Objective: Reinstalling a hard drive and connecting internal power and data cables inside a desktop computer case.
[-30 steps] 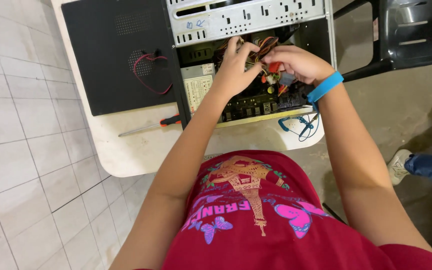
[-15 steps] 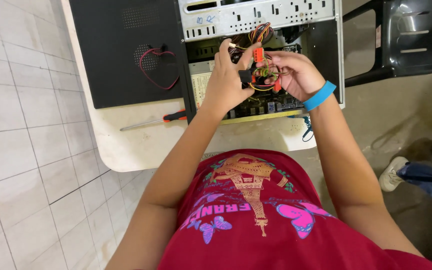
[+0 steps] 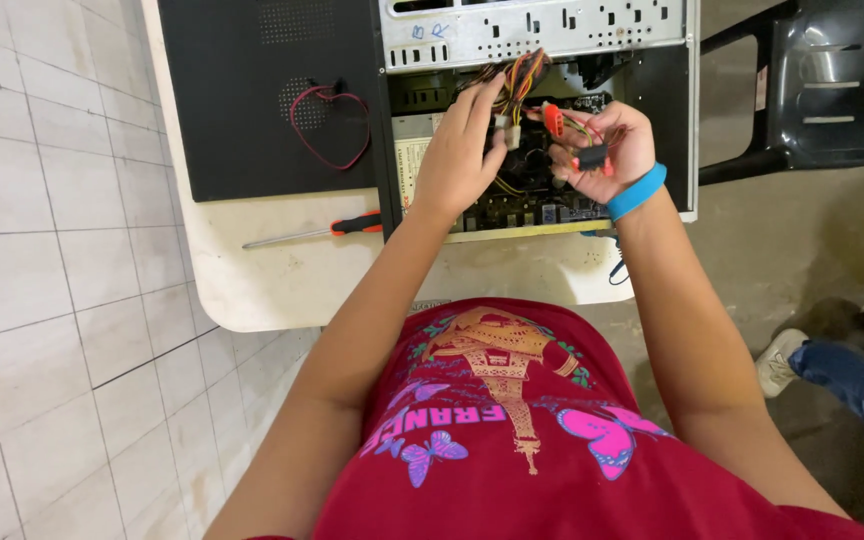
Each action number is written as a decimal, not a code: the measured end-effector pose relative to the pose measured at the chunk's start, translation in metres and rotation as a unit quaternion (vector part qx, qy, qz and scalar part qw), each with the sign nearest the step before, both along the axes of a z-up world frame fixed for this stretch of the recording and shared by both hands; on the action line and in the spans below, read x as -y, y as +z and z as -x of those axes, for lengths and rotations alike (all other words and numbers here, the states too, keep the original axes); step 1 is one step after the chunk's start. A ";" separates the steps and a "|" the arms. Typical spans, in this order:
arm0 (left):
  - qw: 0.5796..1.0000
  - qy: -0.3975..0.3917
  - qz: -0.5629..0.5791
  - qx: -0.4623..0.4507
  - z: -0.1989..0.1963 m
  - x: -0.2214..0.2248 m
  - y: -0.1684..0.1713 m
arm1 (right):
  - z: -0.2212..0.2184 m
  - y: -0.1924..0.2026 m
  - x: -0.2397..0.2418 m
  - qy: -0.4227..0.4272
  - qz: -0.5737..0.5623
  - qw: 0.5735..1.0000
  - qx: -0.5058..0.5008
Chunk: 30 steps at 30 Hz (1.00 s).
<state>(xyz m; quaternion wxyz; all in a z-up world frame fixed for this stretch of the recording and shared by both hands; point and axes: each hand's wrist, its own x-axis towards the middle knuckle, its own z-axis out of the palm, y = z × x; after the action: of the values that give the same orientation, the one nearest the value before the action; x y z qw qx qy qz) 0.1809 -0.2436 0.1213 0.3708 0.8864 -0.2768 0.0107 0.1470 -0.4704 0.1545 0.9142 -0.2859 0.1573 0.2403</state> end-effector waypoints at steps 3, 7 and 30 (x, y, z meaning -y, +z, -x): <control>0.999 -0.014 -0.005 0.028 0.000 0.002 -0.004 | 0.000 0.001 0.001 0.016 0.017 0.999 -0.031; 1.000 0.017 0.009 0.014 0.004 0.002 -0.006 | -0.001 -0.007 -0.001 0.027 0.076 0.997 -0.022; 0.868 -0.169 -0.034 -0.466 0.016 0.025 0.084 | -0.008 -0.080 0.034 0.403 0.779 0.463 0.131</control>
<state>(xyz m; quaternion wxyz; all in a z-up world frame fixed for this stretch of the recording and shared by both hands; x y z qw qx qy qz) 0.1653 -0.2685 0.2052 0.4229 0.7398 -0.2172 -0.4761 0.1552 -0.5040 0.0749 0.1244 -0.9390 0.0246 0.3197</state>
